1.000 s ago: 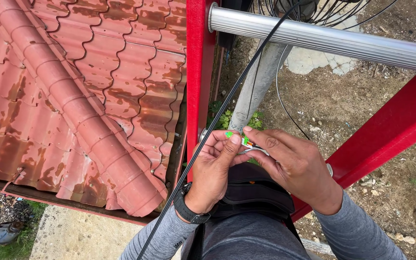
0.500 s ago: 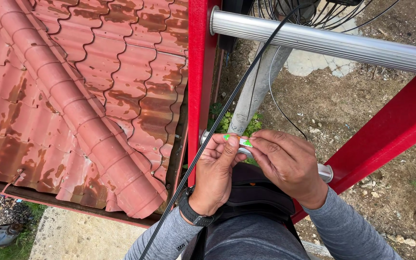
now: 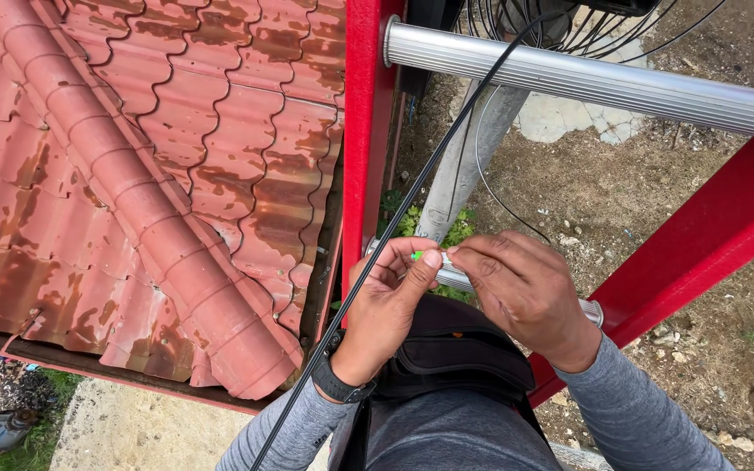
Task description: The recorder is working on a ladder to prepare and connect fiber optic cables within a distribution box on a utility pole.
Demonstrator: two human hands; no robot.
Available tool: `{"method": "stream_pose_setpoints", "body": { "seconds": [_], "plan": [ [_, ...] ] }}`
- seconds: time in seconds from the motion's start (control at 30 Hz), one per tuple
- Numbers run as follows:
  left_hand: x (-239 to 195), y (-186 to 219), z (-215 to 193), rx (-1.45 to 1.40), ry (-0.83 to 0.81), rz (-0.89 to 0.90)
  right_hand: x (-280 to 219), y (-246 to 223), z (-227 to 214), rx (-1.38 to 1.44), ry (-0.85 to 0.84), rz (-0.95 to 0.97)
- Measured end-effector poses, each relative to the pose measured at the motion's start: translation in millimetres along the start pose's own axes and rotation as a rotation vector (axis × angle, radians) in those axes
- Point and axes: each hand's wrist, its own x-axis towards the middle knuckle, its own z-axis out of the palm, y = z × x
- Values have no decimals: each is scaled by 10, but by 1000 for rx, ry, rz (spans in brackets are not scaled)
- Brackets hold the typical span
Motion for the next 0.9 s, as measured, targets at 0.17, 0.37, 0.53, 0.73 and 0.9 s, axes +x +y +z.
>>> {"method": "stream_pose_setpoints", "body": {
  "seconds": [0.17,0.37,0.53,0.73,0.9],
  "plan": [
    [65,79,-107,325,-78,65,52,37,-95,-49,-58,-96],
    [213,164,-175,256,-11,15,11,83,-109,-25,-141,-135],
    [199,-75,-267,-60,-21,-180,-32,165,-68,-8,-87,-46],
    [124,-159,-152,37,-202,-292,-36,167,-49,-47,-104,-14],
    [134,-92,-163,602,-129,151,-113,240,-4,-55,-99,18]
  ]
}}
